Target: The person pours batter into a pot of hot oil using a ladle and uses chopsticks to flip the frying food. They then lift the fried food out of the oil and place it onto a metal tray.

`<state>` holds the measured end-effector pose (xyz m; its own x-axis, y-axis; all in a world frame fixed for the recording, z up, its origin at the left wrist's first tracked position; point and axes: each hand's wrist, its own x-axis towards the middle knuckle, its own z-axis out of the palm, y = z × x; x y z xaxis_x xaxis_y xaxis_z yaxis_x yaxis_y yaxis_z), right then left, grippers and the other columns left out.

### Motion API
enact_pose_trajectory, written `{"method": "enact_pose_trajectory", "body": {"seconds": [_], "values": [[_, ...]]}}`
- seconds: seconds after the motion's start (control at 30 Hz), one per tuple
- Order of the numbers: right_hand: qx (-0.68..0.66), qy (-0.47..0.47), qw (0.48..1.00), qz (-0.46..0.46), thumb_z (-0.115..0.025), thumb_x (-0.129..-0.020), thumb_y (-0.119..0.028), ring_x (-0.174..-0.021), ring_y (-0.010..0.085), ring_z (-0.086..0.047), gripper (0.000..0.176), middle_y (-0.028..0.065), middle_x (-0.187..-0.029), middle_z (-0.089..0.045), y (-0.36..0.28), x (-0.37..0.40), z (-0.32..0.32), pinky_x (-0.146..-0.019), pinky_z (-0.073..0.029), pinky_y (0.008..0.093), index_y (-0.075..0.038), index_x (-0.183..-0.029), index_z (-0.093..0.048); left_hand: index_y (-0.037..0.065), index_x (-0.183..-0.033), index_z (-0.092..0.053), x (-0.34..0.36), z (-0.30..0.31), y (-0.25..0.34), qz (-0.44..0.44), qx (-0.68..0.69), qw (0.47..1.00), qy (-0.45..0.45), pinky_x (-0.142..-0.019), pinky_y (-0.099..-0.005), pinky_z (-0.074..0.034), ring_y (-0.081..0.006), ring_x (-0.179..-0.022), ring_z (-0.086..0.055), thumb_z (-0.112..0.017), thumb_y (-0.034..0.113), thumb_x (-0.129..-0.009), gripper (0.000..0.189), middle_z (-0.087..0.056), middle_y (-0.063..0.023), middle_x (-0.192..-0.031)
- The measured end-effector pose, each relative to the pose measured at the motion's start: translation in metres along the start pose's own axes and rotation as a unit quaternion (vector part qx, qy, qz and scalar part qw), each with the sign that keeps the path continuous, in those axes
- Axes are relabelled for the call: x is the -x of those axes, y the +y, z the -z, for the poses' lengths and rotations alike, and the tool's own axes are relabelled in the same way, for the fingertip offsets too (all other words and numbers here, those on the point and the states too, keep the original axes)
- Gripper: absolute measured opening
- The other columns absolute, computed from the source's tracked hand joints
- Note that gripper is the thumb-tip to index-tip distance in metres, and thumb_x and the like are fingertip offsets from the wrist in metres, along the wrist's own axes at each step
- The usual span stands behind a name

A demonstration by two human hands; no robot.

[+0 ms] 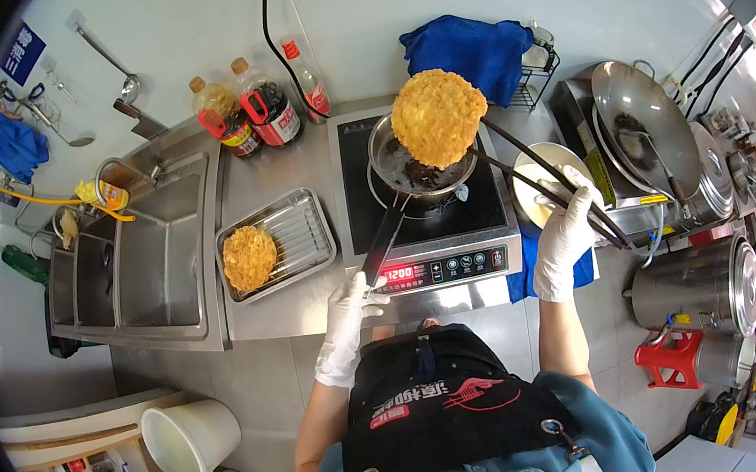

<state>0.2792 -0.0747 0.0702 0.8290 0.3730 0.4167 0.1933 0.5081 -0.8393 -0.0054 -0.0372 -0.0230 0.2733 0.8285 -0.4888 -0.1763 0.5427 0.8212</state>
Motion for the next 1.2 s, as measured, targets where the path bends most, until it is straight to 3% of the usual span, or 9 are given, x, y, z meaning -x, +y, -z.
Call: {"method": "enact_pose_trajectory", "body": {"seconds": [0.2,0.23,0.27,0.53,0.97,1.07,1.2], "values": [[-0.005,0.0,1.0,0.017,-0.05,-0.092,-0.032,-0.074,0.0226,-0.065,0.037,0.0176,-0.095,-0.062,0.005,-0.002,0.007,-0.065,-0.055,0.0322,0.004,-0.098,-0.055,0.003,-0.11,-0.055,-0.01,-0.008,-0.002,-0.025,-0.007,0.999,-0.043,-0.038,-0.0194,-0.035,-0.0079,-0.045,-0.048,-0.051,0.02,-0.093,0.025,-0.06,-0.0044,-0.072],[0.002,-0.011,1.0,0.021,-0.049,-0.092,-0.034,-0.075,0.0231,-0.065,0.037,0.0164,-0.099,-0.061,0.007,-0.003,0.01,-0.06,-0.054,0.0299,0.002,-0.1,-0.055,0.003,-0.111,-0.055,-0.01,-0.007,-0.002,-0.02,-0.003,0.999,-0.041,-0.036,-0.0194,-0.032,-0.0068,-0.042,-0.043,-0.051,0.019,-0.093,0.025,-0.058,-0.0031,-0.07],[0.008,-0.022,0.999,0.025,-0.048,-0.093,-0.036,-0.076,0.0236,-0.065,0.038,0.0152,-0.103,-0.06,0.007,-0.003,0.012,-0.055,-0.054,0.0277,0.0,-0.103,-0.054,0.003,-0.111,-0.055,-0.008,-0.009,-0.001,-0.02,-0.004,0.999,-0.041,-0.036,-0.0194,-0.032,-0.0068,-0.042,-0.043,-0.051,0.019,-0.093,0.025,-0.058,-0.0031,-0.07],[0.003,-0.019,1.0,0.014,-0.048,-0.093,-0.035,-0.076,0.0235,-0.065,0.039,0.0168,-0.103,-0.06,0.0,-0.002,0.013,-0.055,-0.054,0.0274,0.002,-0.103,-0.054,0.004,-0.114,-0.055,-0.004,-0.002,-0.001,0.005,-0.032,0.998,-0.05,-0.036,-0.0177,-0.025,-0.0041,-0.042,-0.039,-0.051,0.018,-0.093,0.026,-0.055,-0.0011,-0.067],[0.009,-0.023,1.0,0.011,-0.047,-0.093,-0.036,-0.075,0.0238,-0.065,0.04,0.0175,-0.102,-0.06,-0.009,0.002,0.014,-0.056,-0.053,0.028,0.003,-0.104,-0.053,0.004,-0.115,-0.055,0.001,0.01,0.007,0.017,-0.043,0.997,-0.054,-0.037,-0.0171,-0.027,-0.0044,-0.043,-0.04,-0.05,0.019,-0.093,0.026,-0.054,-0.0003,-0.066],[0.006,-0.028,1.0,0.013,-0.047,-0.093,-0.036,-0.075,0.0237,-0.065,0.04,0.0174,-0.102,-0.06,-0.012,0.003,0.013,-0.056,-0.053,0.028,0.003,-0.104,-0.053,0.004,-0.115,-0.054,0.004,0.007,0.002,-0.018,-0.05,0.998,-0.042,-0.04,-0.0175,-0.03,-0.0054,-0.046,-0.044,-0.049,0.025,-0.094,0.03,-0.055,-0.0008,-0.067],[0.006,-0.02,1.0,0.006,-0.047,-0.093,-0.036,-0.075,0.0233,-0.065,0.041,0.0171,-0.101,-0.061,-0.012,0.003,0.015,-0.056,-0.053,0.0281,0.003,-0.104,-0.053,0.002,-0.116,-0.053,0.006,0.018,-0.011,-0.041,0.072,0.997,-0.001,-0.049,-0.0203,-0.038,-0.0085,-0.054,-0.05,-0.046,0.039,-0.093,0.044,-0.058,-0.0029,-0.075]]}}
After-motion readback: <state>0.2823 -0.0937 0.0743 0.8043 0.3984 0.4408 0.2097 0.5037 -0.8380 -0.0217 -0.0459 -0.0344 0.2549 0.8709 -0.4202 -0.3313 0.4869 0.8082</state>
